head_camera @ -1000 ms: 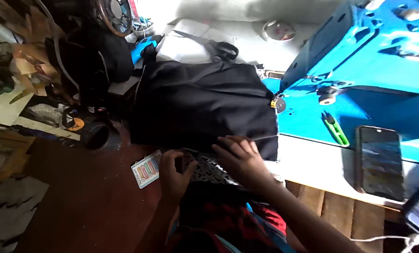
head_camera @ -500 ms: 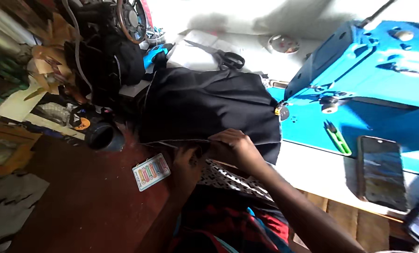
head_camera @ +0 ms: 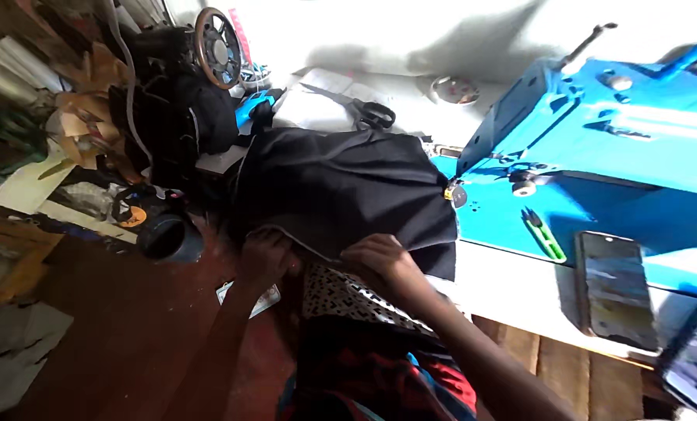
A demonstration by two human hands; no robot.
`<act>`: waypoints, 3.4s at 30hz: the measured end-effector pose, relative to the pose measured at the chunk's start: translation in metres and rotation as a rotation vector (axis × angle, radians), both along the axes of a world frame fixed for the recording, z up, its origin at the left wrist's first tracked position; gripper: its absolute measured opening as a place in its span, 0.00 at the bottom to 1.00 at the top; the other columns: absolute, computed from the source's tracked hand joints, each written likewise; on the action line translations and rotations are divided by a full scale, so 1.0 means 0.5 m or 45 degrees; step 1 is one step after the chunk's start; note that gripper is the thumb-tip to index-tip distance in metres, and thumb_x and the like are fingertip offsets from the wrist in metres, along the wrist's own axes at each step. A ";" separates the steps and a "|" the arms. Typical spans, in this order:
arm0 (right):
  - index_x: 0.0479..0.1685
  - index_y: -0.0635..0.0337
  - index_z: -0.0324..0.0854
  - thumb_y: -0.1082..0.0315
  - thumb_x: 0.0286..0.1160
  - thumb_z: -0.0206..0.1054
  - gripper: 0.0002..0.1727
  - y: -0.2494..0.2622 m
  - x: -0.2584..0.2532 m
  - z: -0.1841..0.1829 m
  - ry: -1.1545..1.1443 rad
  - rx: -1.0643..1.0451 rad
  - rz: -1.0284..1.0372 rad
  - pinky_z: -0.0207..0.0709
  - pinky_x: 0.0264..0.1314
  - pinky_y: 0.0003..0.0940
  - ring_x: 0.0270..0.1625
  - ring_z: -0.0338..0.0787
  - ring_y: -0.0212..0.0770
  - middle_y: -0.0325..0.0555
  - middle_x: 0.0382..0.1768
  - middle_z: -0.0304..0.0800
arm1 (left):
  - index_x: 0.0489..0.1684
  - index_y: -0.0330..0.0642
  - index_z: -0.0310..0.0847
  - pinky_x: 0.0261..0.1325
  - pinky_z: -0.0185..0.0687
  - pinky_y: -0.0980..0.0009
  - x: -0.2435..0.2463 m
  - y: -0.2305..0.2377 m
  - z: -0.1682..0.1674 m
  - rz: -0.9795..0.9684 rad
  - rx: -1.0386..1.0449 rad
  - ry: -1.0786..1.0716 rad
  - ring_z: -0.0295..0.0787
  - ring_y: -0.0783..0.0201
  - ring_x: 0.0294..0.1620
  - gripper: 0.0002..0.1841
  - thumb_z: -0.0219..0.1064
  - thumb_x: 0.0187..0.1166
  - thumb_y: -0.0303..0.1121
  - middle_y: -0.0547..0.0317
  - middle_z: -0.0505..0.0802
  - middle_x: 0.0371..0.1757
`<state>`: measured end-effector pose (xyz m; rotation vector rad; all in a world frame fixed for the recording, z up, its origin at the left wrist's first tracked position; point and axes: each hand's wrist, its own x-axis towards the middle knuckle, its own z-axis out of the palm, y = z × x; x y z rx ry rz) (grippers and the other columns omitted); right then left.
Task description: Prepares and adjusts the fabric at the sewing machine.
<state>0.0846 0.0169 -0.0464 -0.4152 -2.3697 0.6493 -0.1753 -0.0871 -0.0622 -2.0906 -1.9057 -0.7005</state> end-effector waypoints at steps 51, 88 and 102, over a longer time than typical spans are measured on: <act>0.95 0.54 0.54 0.34 0.90 0.38 0.43 0.195 -0.046 -0.067 -0.765 0.038 -0.505 0.37 0.94 0.66 0.96 0.50 0.52 0.45 0.94 0.54 | 0.97 0.57 0.47 0.89 0.24 0.28 0.122 0.212 -0.024 0.242 -0.689 -0.093 0.33 0.44 0.98 0.37 0.38 0.91 0.62 0.54 0.50 0.98; 0.83 0.58 0.74 0.43 0.90 0.48 0.34 0.035 0.246 -0.050 -0.548 0.032 -0.750 0.52 0.88 0.71 0.90 0.65 0.57 0.50 0.85 0.73 | 0.91 0.46 0.63 0.88 0.30 0.26 0.208 0.131 0.022 -0.115 -0.657 -0.003 0.44 0.38 0.96 0.42 0.42 0.86 0.68 0.42 0.59 0.94; 0.71 0.51 0.86 0.68 0.82 0.54 0.23 0.095 0.312 -0.069 -0.342 0.135 -0.582 0.70 0.79 0.61 0.84 0.75 0.58 0.41 0.77 0.84 | 0.96 0.47 0.50 0.92 0.28 0.33 0.354 0.341 -0.019 -0.355 -0.615 0.007 0.38 0.48 0.98 0.41 0.47 0.87 0.63 0.55 0.55 0.97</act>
